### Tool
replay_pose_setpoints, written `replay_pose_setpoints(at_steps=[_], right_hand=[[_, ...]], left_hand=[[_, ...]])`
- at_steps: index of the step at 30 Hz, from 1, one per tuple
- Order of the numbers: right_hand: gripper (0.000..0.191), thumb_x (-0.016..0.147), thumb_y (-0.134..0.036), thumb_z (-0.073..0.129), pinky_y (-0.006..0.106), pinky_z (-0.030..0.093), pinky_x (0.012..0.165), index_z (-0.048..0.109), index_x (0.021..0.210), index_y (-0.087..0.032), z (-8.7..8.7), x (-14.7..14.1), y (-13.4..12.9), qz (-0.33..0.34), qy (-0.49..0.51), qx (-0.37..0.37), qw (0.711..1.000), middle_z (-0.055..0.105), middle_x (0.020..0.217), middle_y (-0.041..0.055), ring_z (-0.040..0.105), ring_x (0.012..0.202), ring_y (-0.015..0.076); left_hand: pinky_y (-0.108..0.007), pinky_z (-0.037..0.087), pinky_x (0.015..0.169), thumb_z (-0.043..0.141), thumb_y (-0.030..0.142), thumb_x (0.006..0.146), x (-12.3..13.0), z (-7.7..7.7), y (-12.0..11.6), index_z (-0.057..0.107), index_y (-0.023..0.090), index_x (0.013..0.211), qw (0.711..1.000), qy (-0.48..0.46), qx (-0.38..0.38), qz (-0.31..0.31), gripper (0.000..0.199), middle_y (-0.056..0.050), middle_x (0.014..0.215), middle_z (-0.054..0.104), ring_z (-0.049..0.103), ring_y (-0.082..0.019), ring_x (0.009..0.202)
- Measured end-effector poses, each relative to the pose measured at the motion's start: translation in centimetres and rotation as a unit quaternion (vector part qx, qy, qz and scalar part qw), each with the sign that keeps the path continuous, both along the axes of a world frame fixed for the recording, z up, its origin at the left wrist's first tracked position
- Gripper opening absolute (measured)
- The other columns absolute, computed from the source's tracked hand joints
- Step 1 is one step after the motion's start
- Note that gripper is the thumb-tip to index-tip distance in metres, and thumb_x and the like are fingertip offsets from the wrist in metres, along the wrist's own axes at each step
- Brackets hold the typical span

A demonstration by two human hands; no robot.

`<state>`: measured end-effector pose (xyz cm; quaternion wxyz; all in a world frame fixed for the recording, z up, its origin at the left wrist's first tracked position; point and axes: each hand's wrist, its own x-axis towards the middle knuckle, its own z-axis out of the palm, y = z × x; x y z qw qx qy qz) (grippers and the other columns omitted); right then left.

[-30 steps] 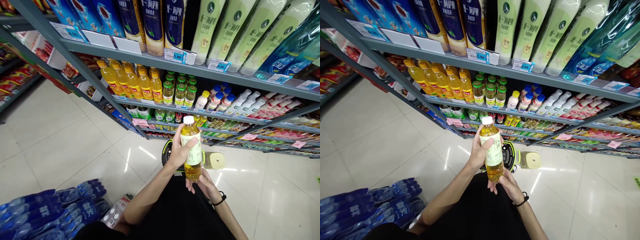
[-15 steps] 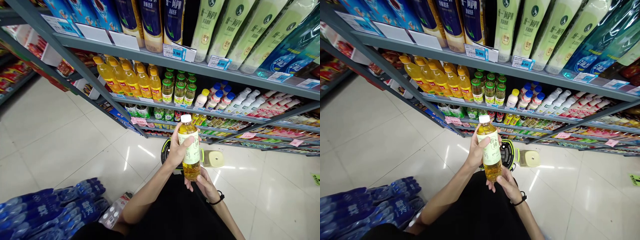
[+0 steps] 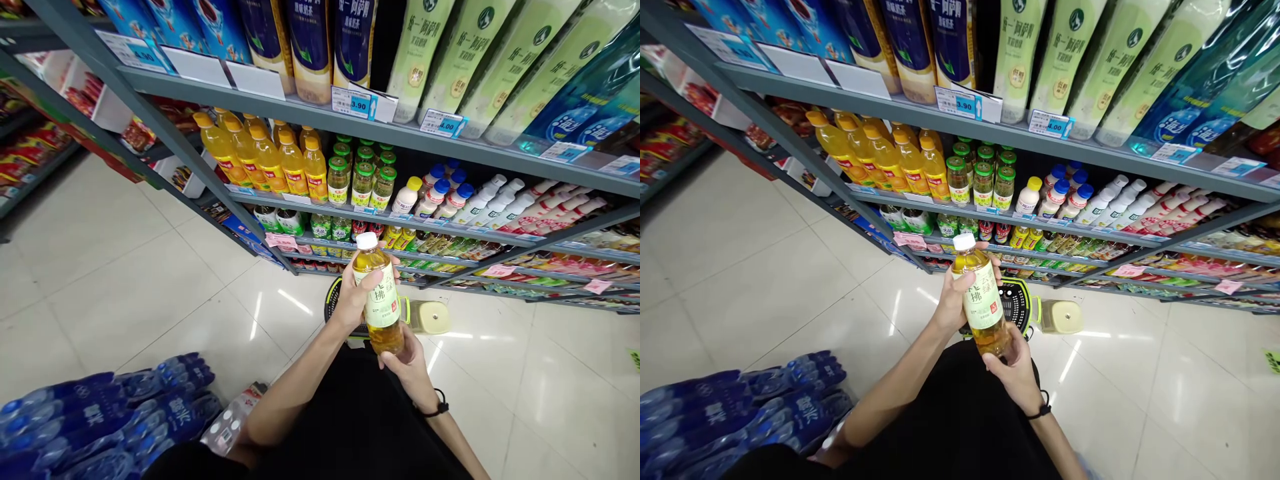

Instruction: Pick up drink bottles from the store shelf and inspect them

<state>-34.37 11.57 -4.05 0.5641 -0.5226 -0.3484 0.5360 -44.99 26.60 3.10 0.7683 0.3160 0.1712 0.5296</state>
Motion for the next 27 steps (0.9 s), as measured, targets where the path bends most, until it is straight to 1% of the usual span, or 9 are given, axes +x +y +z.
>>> replay_pose_setpoints(at_steps=[3,7,10,13,17,19,22,25,27], right_hand=[[0.047,0.076,-0.030,0.091,0.031,0.056,0.079,0.056,0.106,-0.024,0.2,0.1,0.1,-0.072,-0.087,0.016,0.993,0.067,0.100,0.0019,0.064,0.088,0.0184],[0.057,0.071,-0.024,0.092,0.038,0.054,0.094,0.051,0.110,-0.025,0.5,0.4,0.3,-0.159,-0.217,0.072,0.960,0.062,0.116,0.0060,0.063,0.109,0.0233],[0.059,0.072,-0.020,0.091,0.040,0.054,0.095,0.050,0.115,-0.025,0.2,1.0,0.2,-0.178,-0.303,0.128,0.927,0.059,0.123,0.0092,0.060,0.118,0.0258],[0.061,0.073,-0.017,0.090,0.042,0.055,0.092,0.051,0.120,-0.024,-0.4,1.7,-0.1,-0.192,-0.362,0.163,0.898,0.059,0.123,0.0100,0.061,0.119,0.0269],[0.062,0.072,-0.018,0.090,0.043,0.058,0.088,0.053,0.122,-0.023,-0.5,2.4,-0.2,-0.195,-0.403,0.172,0.878,0.061,0.122,0.0117,0.061,0.118,0.0289],[0.060,0.073,-0.021,0.091,0.042,0.059,0.088,0.055,0.121,-0.022,-0.1,2.5,-0.2,-0.175,-0.401,0.158,0.885,0.063,0.120,0.0120,0.062,0.117,0.0289],[0.057,0.073,-0.026,0.091,0.036,0.060,0.083,0.058,0.118,-0.021,0.8,2.6,0.0,-0.116,-0.351,0.099,0.924,0.066,0.112,0.0087,0.066,0.103,0.0241],[0.050,0.072,-0.029,0.093,0.027,0.056,0.071,0.060,0.109,-0.022,1.3,2.9,0.2,-0.044,-0.245,0.044,0.967,0.070,0.097,0.0030,0.067,0.084,0.0179],[0.046,0.071,-0.032,0.094,0.025,0.054,0.066,0.063,0.104,-0.022,1.4,3.1,0.3,0.001,-0.155,0.030,0.987,0.071,0.091,0.0013,0.067,0.075,0.0159]], left_hand=[[-0.035,0.059,0.081,0.081,0.046,0.078,0.1,-0.2,0.1,0.060,0.021,0.129,1.000,-0.012,-0.015,-0.003,0.060,-0.008,0.108,0.074,0.071,-0.020,0.086],[-0.035,0.059,0.081,0.078,0.050,0.080,0.0,-0.4,0.2,0.062,0.021,0.125,0.999,-0.034,-0.035,-0.022,0.056,-0.007,0.103,0.072,0.069,-0.019,0.083],[-0.037,0.059,0.083,0.078,0.058,0.077,0.0,-0.5,0.2,0.065,0.021,0.118,0.996,-0.059,-0.062,-0.037,0.057,-0.005,0.096,0.069,0.067,-0.018,0.080],[-0.038,0.059,0.086,0.080,0.059,0.075,0.0,-0.5,0.2,0.067,0.020,0.113,0.992,-0.082,-0.080,-0.049,0.056,-0.003,0.092,0.068,0.065,-0.017,0.078],[-0.038,0.059,0.089,0.081,0.057,0.077,-0.1,-0.6,0.2,0.069,0.019,0.111,0.989,-0.103,-0.097,-0.052,0.052,-0.003,0.092,0.069,0.067,-0.017,0.081],[-0.037,0.059,0.090,0.082,0.057,0.077,-0.3,-0.6,0.3,0.070,0.019,0.110,0.988,-0.107,-0.103,-0.049,0.051,-0.003,0.092,0.070,0.068,-0.018,0.083],[-0.037,0.059,0.091,0.081,0.062,0.077,-0.5,-0.5,0.3,0.071,0.020,0.109,0.986,-0.112,-0.113,-0.043,0.054,-0.004,0.097,0.072,0.070,-0.019,0.086],[-0.037,0.059,0.089,0.080,0.066,0.077,-0.7,-0.4,0.4,0.071,0.020,0.107,0.984,-0.132,-0.109,-0.049,0.056,-0.004,0.100,0.074,0.071,-0.019,0.085],[-0.036,0.059,0.088,0.081,0.066,0.076,-0.8,-0.4,0.4,0.072,0.021,0.107,0.983,-0.143,-0.097,-0.060,0.056,-0.005,0.099,0.074,0.070,-0.019,0.085]])
